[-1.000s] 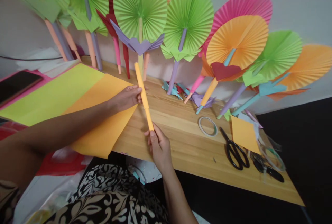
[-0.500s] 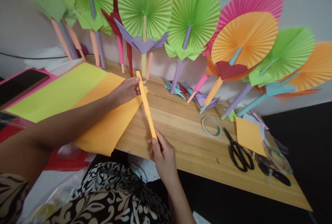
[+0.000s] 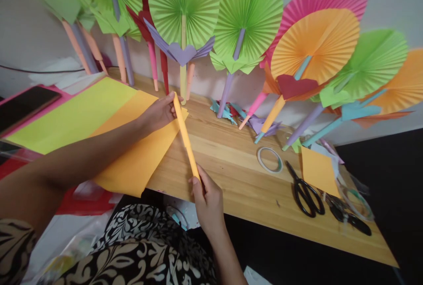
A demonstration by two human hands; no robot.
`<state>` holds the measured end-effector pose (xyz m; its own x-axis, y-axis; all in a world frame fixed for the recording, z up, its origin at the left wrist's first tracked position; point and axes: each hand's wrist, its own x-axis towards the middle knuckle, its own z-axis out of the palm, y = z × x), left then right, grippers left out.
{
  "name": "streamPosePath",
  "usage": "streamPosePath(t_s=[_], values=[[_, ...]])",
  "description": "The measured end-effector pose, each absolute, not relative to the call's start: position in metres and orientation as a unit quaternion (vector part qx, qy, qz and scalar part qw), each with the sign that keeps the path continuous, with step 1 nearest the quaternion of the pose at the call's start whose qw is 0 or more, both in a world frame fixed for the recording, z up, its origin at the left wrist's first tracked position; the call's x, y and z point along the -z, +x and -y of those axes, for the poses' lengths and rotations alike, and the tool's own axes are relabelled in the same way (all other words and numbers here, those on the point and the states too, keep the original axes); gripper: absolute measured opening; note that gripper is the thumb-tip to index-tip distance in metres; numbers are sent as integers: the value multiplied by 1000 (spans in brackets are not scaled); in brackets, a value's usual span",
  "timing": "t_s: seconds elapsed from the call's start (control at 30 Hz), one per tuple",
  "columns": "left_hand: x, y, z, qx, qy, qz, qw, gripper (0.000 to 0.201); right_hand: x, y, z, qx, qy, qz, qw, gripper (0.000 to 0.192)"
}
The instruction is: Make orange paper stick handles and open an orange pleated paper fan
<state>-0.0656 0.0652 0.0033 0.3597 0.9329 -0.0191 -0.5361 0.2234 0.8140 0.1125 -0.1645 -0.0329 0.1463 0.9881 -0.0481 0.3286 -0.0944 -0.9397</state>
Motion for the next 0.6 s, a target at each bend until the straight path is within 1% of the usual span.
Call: streamPosePath(t_s=[0.3,0.6], values=[[-1,-59,-54,-482,400,-262,735,23,33,112,165,-382,-633,524,422,45],[2,-55,-47,-436,451,-274,729,16,35,112,164,-395,-631,513,427,46]])
